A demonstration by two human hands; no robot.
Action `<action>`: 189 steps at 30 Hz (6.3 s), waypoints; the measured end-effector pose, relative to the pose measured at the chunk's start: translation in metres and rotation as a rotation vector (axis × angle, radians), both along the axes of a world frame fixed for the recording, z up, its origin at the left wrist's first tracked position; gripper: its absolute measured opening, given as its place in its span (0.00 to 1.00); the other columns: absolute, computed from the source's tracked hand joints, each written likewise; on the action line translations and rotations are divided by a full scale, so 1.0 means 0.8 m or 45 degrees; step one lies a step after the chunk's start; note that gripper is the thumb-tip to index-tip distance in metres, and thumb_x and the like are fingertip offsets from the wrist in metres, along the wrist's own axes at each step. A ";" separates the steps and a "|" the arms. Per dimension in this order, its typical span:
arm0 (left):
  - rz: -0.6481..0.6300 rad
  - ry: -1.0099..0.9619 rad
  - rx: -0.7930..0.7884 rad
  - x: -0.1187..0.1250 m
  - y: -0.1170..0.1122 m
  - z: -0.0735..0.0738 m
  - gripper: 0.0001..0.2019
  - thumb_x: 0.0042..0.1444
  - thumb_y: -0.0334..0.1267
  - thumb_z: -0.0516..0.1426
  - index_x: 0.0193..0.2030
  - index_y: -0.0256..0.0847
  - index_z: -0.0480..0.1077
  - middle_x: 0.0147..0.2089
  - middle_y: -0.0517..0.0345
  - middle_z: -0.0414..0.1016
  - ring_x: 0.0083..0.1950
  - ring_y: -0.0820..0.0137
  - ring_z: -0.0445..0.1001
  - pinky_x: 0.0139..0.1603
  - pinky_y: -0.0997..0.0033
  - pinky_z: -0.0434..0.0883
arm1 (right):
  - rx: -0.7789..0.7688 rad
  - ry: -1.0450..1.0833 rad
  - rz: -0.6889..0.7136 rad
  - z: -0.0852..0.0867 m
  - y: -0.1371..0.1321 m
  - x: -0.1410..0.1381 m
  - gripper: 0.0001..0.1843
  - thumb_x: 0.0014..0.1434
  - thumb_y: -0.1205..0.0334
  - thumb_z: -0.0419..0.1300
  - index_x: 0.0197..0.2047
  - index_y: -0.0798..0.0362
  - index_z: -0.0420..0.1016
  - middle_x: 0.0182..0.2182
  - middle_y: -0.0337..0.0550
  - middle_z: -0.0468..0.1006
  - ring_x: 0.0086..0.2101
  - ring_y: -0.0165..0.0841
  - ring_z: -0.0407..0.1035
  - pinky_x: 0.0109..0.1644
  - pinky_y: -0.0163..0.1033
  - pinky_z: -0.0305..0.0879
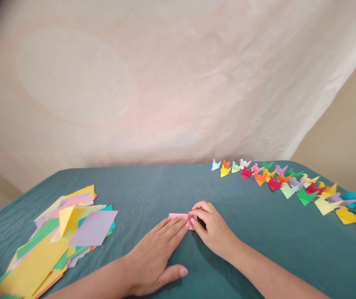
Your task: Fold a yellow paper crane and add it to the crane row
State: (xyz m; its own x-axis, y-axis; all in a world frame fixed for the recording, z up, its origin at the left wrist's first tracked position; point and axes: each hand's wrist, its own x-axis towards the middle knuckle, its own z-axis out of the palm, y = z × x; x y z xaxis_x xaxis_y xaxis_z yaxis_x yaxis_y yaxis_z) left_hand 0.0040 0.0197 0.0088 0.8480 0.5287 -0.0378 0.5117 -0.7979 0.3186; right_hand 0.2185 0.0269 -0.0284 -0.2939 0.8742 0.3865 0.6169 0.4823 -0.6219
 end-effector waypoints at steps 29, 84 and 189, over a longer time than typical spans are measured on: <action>0.006 0.003 -0.010 0.000 0.003 0.000 0.36 0.60 0.60 0.39 0.68 0.39 0.40 0.69 0.49 0.40 0.69 0.57 0.41 0.66 0.53 0.43 | 0.169 -0.139 -0.013 0.005 -0.007 -0.002 0.10 0.61 0.70 0.50 0.38 0.53 0.72 0.40 0.45 0.71 0.43 0.35 0.63 0.48 0.43 0.60; -0.064 -0.014 0.100 -0.008 0.022 0.012 0.32 0.57 0.55 0.51 0.62 0.35 0.54 0.61 0.44 0.59 0.61 0.57 0.58 0.61 0.60 0.58 | 0.406 -0.636 0.154 0.015 -0.026 -0.012 0.10 0.58 0.70 0.55 0.42 0.53 0.74 0.39 0.45 0.75 0.45 0.39 0.63 0.53 0.49 0.55; 0.075 -0.420 0.318 -0.018 0.045 -0.016 0.22 0.59 0.40 0.53 0.59 0.42 0.57 0.54 0.50 0.66 0.53 0.64 0.65 0.53 0.61 0.64 | 0.224 -0.146 0.028 0.003 -0.021 -0.004 0.14 0.58 0.67 0.54 0.49 0.52 0.66 0.37 0.46 0.71 0.38 0.37 0.66 0.42 0.44 0.65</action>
State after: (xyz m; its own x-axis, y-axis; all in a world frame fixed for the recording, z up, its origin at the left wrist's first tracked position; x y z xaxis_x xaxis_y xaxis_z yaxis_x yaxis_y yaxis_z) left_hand -0.0105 0.0557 -0.0043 0.7613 0.5350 0.3663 0.4613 -0.8439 0.2738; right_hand 0.2153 0.0105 -0.0261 -0.3629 0.7890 0.4958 0.6667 0.5916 -0.4533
